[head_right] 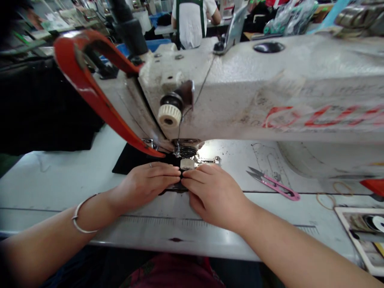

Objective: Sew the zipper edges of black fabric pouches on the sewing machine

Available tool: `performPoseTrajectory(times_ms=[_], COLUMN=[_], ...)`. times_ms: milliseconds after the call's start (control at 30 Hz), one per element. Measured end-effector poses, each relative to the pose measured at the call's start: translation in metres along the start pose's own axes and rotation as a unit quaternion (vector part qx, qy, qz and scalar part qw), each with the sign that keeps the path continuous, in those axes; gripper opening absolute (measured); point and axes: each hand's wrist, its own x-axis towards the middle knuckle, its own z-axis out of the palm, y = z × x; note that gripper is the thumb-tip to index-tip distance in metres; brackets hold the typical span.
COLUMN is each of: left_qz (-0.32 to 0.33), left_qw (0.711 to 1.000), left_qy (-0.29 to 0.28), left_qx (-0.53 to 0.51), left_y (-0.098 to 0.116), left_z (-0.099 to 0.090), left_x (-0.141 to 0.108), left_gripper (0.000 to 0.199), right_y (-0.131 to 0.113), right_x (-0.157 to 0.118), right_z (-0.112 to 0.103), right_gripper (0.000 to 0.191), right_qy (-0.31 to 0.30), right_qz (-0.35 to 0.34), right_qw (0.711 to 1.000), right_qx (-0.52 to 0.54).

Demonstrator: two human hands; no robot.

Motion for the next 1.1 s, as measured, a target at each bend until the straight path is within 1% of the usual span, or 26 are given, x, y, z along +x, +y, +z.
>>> performPoseTrajectory(times_ms=[133,200,400,533,667,867,967,1100], left_qz=[-0.008,-0.015,-0.044,-0.063,-0.107,-0.128,-0.105,-0.095], left_qw=[1.0,1.0,0.999,0.998,0.993,0.99,0.99,0.976], left_qy=[0.004,-0.004,0.001,-0.01,-0.043,-0.045,-0.079,-0.158], left_qx=[0.004,0.01,0.009,0.019,0.037,0.028,0.041,0.115], left_y=[-0.007,-0.013,-0.028,-0.037,-0.044,-0.048,-0.051,-0.049], left_z=[0.001,0.003,0.007,0.009,0.014,0.017,0.013,0.0], left_x=[0.005,0.007,0.016,0.021,0.021,0.02,0.02,0.02], left_gripper=[0.023,0.024,0.021,0.02,0.018,0.022,0.026,0.034], right_y=[0.001,0.001,0.001,0.0,0.001,0.003,0.003,0.003], right_x=[0.002,0.003,0.007,0.009,0.008,0.008,0.007,0.006], right_z=[0.003,0.004,0.006,0.007,0.008,0.009,0.009,0.011], right_gripper=[0.034,0.035,0.038,0.038,0.038,0.037,0.036,0.034], right_qy=[-0.003,-0.008,-0.022,-0.03,-0.03,-0.016,-0.004,0.002], right_qz=[0.021,0.04,0.085,0.088,0.088,0.082,0.08,0.075], right_qw=[0.999,0.998,0.993,0.992,0.992,0.993,0.994,0.994], right_qx=[-0.028,-0.046,-0.082,-0.087,-0.09,-0.081,-0.078,-0.081])
